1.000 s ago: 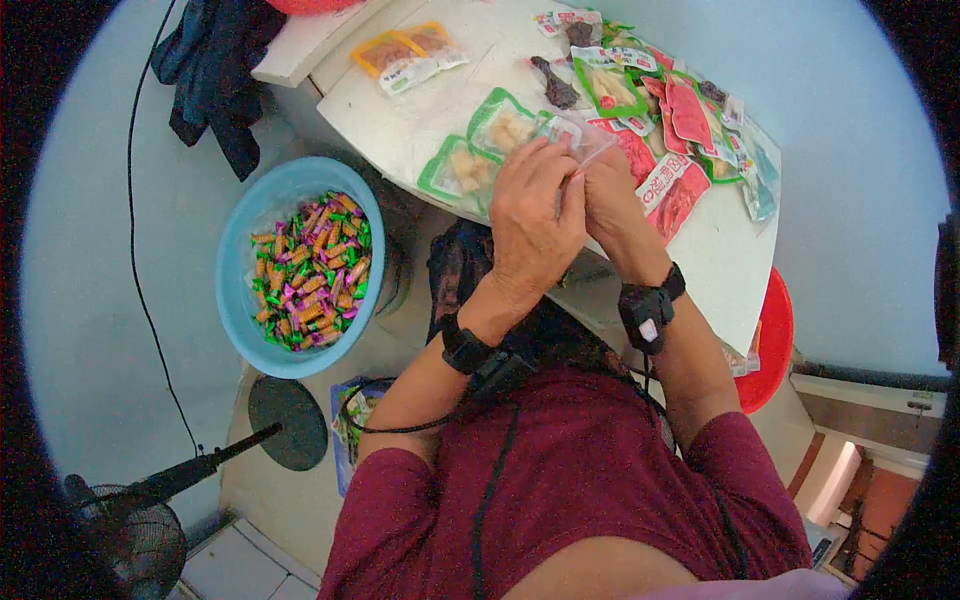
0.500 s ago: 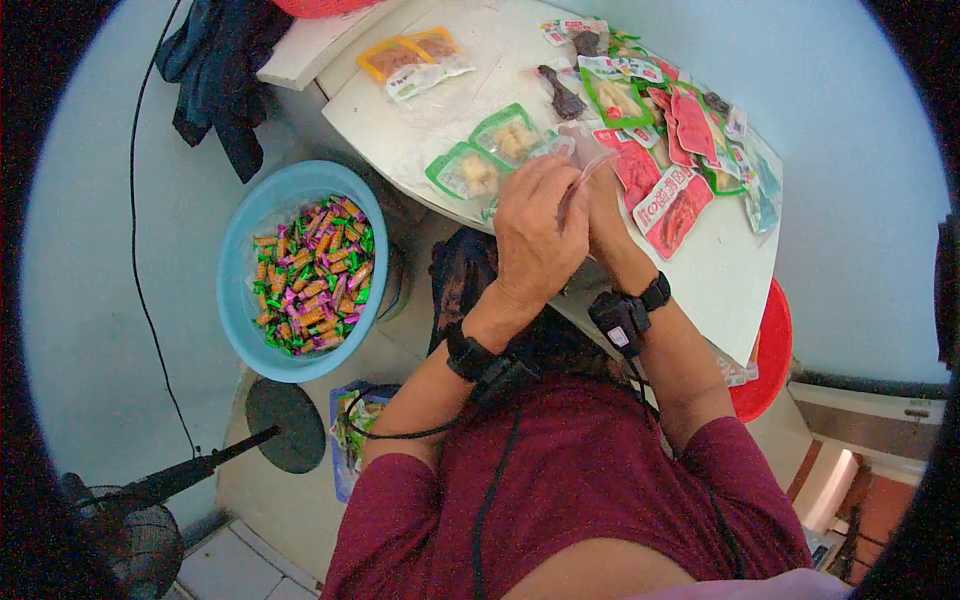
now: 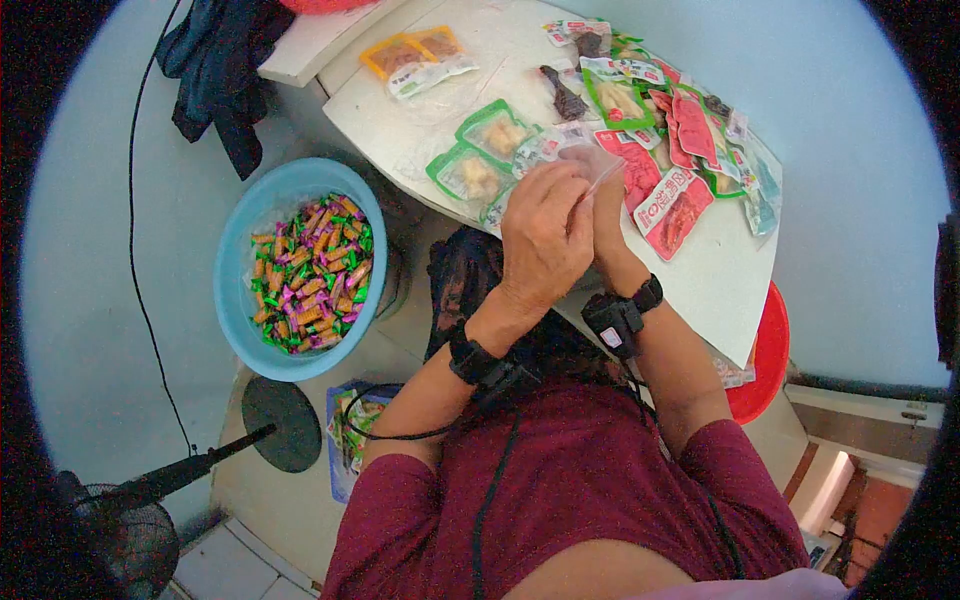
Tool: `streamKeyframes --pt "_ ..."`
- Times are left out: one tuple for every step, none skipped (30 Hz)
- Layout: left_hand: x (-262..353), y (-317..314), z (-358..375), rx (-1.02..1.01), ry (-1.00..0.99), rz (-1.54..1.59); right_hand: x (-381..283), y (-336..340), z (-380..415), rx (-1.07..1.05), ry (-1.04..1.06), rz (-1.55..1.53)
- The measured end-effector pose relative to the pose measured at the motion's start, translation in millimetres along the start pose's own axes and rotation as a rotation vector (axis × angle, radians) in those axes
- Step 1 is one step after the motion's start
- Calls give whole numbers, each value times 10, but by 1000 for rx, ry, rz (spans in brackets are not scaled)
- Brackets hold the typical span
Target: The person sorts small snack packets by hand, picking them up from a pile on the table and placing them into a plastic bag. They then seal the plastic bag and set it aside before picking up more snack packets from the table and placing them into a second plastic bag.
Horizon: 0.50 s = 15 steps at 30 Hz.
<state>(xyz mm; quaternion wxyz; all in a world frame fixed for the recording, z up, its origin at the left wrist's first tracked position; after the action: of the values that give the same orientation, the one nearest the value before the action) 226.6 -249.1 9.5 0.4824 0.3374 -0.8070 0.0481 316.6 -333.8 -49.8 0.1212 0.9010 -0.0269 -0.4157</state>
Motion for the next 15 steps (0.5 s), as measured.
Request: streamKeyframes --pt "6 0 6 11 3 -14 -78 -2 -16 -16 -34 42" --pt "14 0 17 22 6 -28 -176 7 -30 -31 -67 84" --pt "18 1 21 34 9 -43 -262 25 -32 -48 -100 125" --pt "15 2 18 33 7 -39 -341 53 -12 -83 -68 150" --pt "10 6 16 33 7 -36 -415 90 24 -120 -37 175" --pt "4 14 12 35 8 -31 -478 123 58 -158 -5 201" --pt "1 35 12 44 4 -41 -539 149 88 -215 72 252" --pt "4 45 16 51 1 -52 -584 191 121 -270 149 304" --pt "9 54 19 58 -4 -62 -609 218 143 -323 226 356" --pt "20 65 15 60 -2 -62 -611 229 163 -355 316 340" --pt "38 75 9 60 1 -62 -603 240 188 -386 403 325" --pt "52 79 9 60 2 -62 -622 244 193 -417 492 310" --pt "55 75 12 47 0 -49 -649 244 174 -491 514 327" --pt "57 73 21 34 -1 -37 -701 243 139 -566 536 341" --pt "61 72 37 19 -2 -27 -735 240 123 -641 555 356"
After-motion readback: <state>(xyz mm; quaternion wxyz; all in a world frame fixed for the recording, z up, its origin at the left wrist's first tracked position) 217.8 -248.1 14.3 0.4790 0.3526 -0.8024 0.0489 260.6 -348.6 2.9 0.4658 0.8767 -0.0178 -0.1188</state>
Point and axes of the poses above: each hand's wrist, its own z-axis away from the middle knuckle, its own y-axis out of the back of the hand, x = y × z, the point moved 1 cm from there along -z, towards the middle knuckle, and after that the axes turned 15 degrees about y, right-handed, at the moved point
